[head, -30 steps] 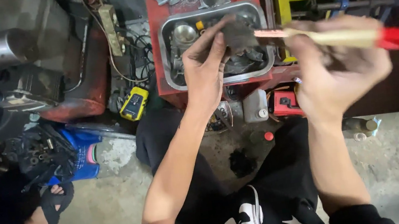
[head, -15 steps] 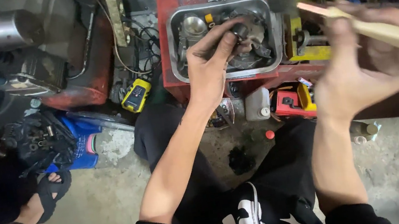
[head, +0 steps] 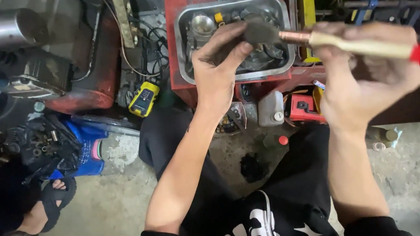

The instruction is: The person sits on the floor and uses a brush to clean various small mechanical parts, including a yellow component and a dark metal piece, over a metal tray. They repeatedly pick up parts, scrub them with the brush, and place them back into the tray.

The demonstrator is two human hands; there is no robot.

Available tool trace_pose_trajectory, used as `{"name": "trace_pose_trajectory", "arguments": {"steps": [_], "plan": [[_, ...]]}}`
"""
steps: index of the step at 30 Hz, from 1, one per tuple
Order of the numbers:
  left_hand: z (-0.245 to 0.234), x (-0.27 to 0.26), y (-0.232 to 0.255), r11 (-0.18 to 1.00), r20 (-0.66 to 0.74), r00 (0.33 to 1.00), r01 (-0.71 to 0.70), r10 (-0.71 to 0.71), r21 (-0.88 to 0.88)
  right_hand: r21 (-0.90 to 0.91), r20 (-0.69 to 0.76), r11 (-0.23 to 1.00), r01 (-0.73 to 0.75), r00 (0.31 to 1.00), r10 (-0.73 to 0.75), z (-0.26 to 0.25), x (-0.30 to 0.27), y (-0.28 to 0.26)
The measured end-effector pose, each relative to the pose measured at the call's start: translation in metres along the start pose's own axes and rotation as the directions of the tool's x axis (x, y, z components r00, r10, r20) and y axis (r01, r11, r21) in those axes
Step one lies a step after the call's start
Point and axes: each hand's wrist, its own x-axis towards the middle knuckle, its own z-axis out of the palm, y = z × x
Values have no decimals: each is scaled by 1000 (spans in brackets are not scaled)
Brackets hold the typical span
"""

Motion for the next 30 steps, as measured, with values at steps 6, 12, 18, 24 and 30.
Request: {"name": "trace_pose_trajectory", "arguments": {"steps": [6, 12, 18, 24, 30], "plan": [[0, 6, 1, 996, -35, 999, 37, -40, -77, -17, -59, 1000, -15, 998, 14, -5, 2, 9], [5, 2, 0, 991, -39, 998, 49, -54, -125, -54, -42, 997, -49, 998, 46, 2, 2, 2], [3, 2, 1, 998, 28, 999, 27, -26, -58, 4, 18, 1000, 7, 1000, -7, -2, 0, 11], [6, 2, 7, 996, 16, 999, 38, -37, -84, 66, -58, 998, -22, 998, 26, -1, 1, 8], [11, 3, 12, 983, -40, 998, 38, -46, -178, -89, -70, 993, -82, 995, 76, 0, 3, 2]]}}
